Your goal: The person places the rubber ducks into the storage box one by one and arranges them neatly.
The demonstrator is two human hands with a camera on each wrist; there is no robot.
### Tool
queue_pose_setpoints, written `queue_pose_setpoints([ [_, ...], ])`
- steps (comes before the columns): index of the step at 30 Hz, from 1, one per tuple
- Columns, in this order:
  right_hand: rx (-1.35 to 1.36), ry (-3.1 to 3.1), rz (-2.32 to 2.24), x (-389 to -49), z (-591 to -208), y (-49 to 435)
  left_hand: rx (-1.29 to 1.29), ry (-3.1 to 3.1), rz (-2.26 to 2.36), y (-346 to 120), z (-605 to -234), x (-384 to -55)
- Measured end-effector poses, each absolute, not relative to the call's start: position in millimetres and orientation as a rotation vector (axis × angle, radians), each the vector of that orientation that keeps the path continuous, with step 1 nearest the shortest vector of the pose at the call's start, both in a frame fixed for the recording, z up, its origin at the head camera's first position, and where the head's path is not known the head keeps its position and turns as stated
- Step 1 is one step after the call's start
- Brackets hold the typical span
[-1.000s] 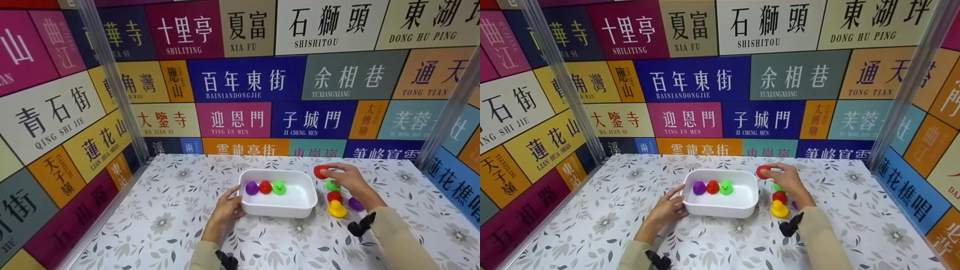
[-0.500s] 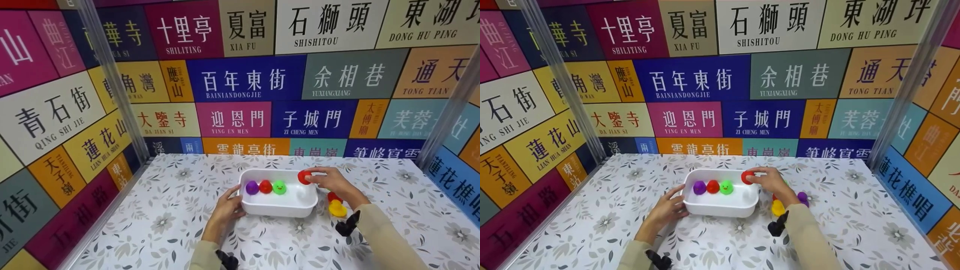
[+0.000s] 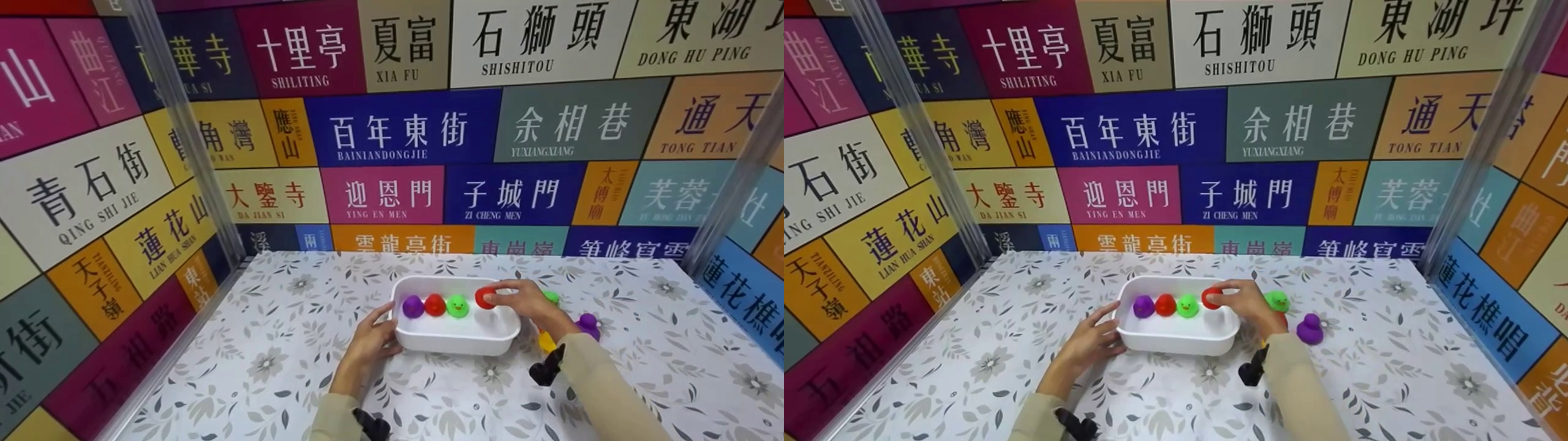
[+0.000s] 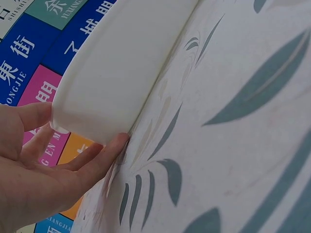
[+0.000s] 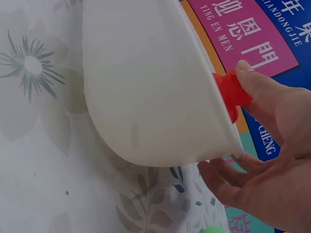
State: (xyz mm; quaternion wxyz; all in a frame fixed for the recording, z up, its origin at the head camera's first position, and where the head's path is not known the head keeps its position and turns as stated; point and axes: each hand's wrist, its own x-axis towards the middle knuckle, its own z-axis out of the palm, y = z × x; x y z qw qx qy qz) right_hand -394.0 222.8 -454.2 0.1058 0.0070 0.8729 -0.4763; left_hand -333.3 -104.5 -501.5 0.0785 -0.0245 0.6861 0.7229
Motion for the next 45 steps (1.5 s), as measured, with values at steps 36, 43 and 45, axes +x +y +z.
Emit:
queue_pose_setpoints([
  [36, 0.095, 2.685, -1.283, -404.4, -471.4, 205.5, -0.046, 1.989, 2.215, -103.5, -501.6, -331.3],
  [43, 0.086, 2.687, -1.336, -403.5, -474.3, 204.5, -0.040, 1.997, 2.213, -104.3, -499.7, -330.3],
  [45, 0.093, 2.683, -1.351, -403.2, -474.7, 204.4, -0.042, 2.002, 2.212, -104.6, -499.6, -330.2],
])
